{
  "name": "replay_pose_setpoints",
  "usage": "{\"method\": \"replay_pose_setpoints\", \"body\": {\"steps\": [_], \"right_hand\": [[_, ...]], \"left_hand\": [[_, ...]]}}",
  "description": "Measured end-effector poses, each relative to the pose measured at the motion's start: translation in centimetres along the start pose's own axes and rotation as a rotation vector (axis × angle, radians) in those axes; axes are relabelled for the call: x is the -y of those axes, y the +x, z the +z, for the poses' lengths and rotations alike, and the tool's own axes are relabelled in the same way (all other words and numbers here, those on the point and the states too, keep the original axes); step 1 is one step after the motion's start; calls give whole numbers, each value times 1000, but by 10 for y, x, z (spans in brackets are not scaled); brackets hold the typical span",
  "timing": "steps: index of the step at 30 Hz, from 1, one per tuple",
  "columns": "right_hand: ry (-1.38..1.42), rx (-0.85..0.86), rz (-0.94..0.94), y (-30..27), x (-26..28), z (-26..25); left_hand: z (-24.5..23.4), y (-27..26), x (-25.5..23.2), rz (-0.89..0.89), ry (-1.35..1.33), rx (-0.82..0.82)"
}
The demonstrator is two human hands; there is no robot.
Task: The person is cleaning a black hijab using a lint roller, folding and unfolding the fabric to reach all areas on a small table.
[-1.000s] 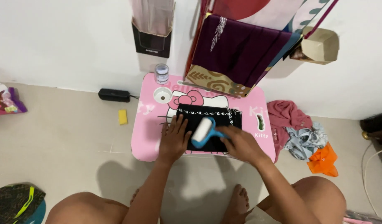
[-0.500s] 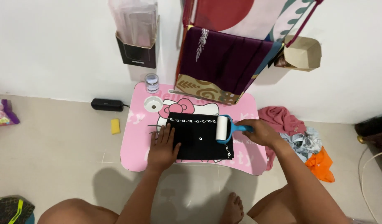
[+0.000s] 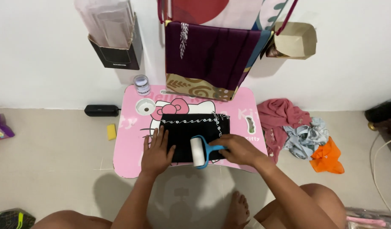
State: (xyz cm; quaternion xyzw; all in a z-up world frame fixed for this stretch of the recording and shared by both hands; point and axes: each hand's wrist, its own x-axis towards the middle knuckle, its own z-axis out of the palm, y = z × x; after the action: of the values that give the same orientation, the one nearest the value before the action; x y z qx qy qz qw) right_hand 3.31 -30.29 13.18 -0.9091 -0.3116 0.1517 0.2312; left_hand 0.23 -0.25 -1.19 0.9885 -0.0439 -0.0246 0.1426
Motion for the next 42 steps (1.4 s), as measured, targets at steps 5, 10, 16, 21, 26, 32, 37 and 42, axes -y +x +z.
{"method": "replay_pose_setpoints", "body": {"steps": [5, 10, 16, 21, 26, 32, 37, 42], "right_hand": [[94, -6, 197, -22, -42, -20], [141, -86, 313, -47, -68, -33], [294, -187, 466, -57, -48, -69], [739, -940, -117, -55, -66, -102], [712, -1366, -70, -40, -18, -160], [662, -1491, 152, -9, -43, -173], [717, -1438, 294, 9, -66, -163], [638, -1445, 272, 16, -80, -162]], "left_hand": [[-4, 1, -3, -23, 7, 58], [2, -3, 1, 0, 24, 53], [43, 8, 22, 138, 18, -271], [78, 21, 35, 74, 160, -417], [107, 40, 36, 41, 220, -738], [130, 52, 55, 41, 333, -680], [119, 41, 47, -1, 248, -606], [77, 23, 34, 48, 136, -457]]}}
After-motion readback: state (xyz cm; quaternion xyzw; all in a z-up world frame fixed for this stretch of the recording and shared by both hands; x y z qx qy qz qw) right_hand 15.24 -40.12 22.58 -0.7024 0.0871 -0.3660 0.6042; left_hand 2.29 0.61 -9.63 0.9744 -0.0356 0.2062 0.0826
